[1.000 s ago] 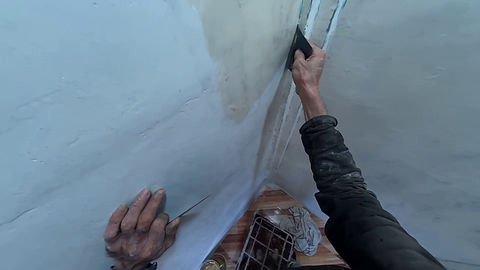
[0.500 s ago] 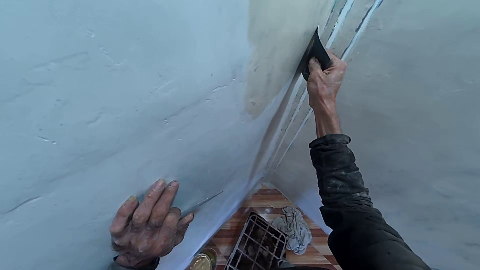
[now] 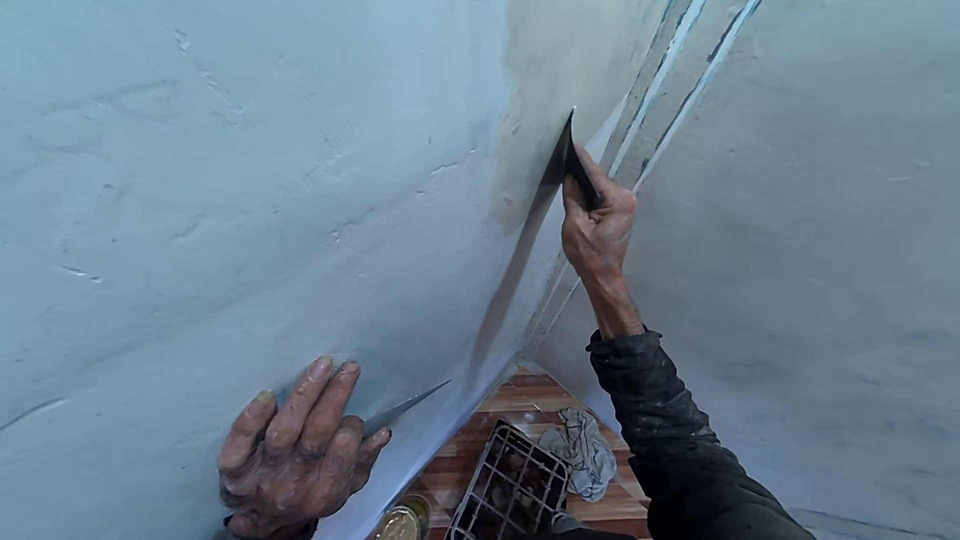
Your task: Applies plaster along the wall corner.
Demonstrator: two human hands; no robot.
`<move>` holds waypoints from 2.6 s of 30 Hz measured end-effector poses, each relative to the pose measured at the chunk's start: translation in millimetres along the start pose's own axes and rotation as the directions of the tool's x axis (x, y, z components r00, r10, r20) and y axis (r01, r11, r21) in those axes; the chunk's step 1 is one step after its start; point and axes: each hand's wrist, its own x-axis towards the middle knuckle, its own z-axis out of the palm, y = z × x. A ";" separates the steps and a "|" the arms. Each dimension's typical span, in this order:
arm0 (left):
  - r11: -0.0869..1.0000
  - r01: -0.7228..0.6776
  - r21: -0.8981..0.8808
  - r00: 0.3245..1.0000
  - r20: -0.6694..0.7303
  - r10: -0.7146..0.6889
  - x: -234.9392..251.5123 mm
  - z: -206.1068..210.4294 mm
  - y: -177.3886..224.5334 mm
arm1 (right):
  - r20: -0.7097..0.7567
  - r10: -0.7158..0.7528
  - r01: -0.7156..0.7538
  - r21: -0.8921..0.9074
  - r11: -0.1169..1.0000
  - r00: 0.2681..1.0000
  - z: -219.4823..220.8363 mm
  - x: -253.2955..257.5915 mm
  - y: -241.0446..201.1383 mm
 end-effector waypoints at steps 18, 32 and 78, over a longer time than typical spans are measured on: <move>0.996 -0.024 -0.087 0.999 0.031 0.027 -15.4 -1.3 -4.9 | 0.288 -0.220 0.131 0.299 0.945 0.932 -4.8 -93.9 -2.8; -0.324 0.669 -0.669 0.068 0.489 -0.869 58.7 15.4 228.3 | 0.100 -0.005 -0.057 0.601 0.797 0.995 -98.4 -200.2 -45.0; -0.005 0.702 -0.712 0.337 0.338 -0.879 86.1 33.5 276.1 | 0.369 0.746 -0.743 0.623 0.244 0.554 -197.0 -224.2 -7.7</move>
